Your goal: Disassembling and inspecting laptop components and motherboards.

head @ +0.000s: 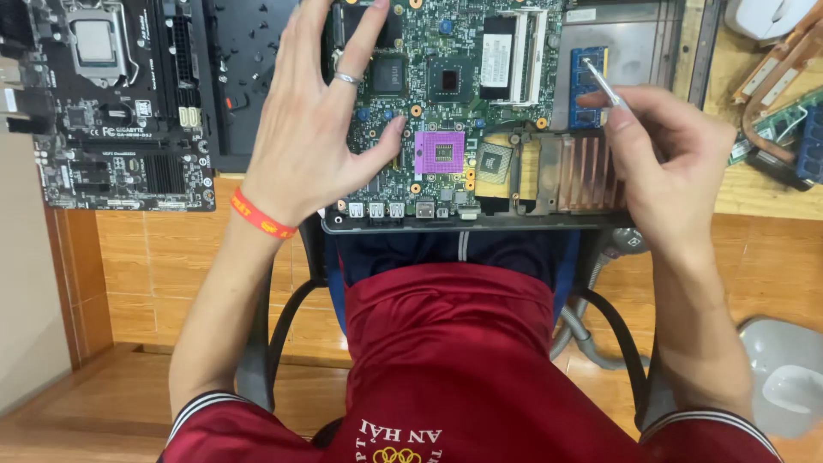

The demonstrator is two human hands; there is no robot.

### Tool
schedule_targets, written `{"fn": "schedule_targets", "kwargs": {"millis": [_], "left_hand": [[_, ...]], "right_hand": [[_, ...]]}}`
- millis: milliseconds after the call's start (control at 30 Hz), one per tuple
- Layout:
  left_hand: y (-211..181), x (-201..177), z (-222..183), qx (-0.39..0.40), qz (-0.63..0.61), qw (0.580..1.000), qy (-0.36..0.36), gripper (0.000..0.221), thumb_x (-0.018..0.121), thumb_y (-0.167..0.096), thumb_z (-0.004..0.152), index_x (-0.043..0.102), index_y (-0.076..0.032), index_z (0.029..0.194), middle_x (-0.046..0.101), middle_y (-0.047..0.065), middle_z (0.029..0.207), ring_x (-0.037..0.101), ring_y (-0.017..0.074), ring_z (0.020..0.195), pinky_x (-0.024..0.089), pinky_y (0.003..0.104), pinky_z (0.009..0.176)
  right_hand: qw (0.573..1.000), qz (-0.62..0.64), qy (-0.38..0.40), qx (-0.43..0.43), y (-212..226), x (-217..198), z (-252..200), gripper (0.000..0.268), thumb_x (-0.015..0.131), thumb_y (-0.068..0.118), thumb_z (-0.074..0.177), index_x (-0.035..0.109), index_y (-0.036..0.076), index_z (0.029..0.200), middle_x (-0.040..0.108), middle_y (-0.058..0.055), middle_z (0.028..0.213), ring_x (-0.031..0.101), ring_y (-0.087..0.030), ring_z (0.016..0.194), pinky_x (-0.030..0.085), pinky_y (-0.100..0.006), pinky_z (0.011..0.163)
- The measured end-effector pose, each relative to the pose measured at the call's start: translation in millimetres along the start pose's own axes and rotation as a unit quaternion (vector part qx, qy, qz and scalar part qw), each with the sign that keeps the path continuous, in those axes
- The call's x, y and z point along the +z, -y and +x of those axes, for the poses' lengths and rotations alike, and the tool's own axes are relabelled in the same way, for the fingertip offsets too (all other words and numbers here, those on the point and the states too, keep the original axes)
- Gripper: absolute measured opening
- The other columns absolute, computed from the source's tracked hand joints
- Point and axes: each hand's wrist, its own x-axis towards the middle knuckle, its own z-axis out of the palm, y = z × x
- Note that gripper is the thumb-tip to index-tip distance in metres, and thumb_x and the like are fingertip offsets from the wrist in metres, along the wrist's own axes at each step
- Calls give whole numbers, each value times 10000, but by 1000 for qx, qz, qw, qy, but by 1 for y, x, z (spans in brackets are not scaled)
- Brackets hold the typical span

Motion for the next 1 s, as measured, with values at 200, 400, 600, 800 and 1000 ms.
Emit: {"fn": "schedule_targets", "kwargs": {"millis": [200,400,600,800,1000], "left_hand": [[0,13,-8,-46,19,998,-47,790,754,-237,1021,287,-46,1628,297,257,1626,349,454,1511,303,478,1324],[-2,3,-12,-52,-101,987,-112,594,636,-131,1135,279,-51,1602,383,224,1588,396,393,1515,342,424,1305],[-11,-9,-19,-149,-13,980,-132,277,609,-71,1105,618,1,1372,503,178,1509,463,346,1421,385,425,1226],[-10,-9,-20,-144,-77,978,-128,216,655,-45,1022,735,37,1205,483,211,1516,431,394,1460,332,476,1256],[-31,-17,-17,-125,-132,967,-179,201,709,19,1043,658,14,1238,502,175,1544,443,337,1466,347,411,1252]], "right_hand": [[999,-30,8,-31,8,6,4,170,614,82,1153,699,-59,1194,626,59,963,506,4,772,381,-190,722],[1000,-3,19,-21,12,9,13,194,539,101,1239,649,-47,1298,710,-74,954,512,-38,628,380,-173,573],[996,-22,10,85,43,22,31,223,453,155,1114,574,-19,1185,721,-66,1138,599,-53,598,408,-188,430],[997,30,56,41,23,17,35,229,476,122,1210,572,-67,1297,689,-166,1264,692,-157,818,515,-242,543],[993,77,58,69,17,10,34,231,501,132,1174,596,-58,1264,672,-143,1237,678,-163,870,561,-262,666]]}}
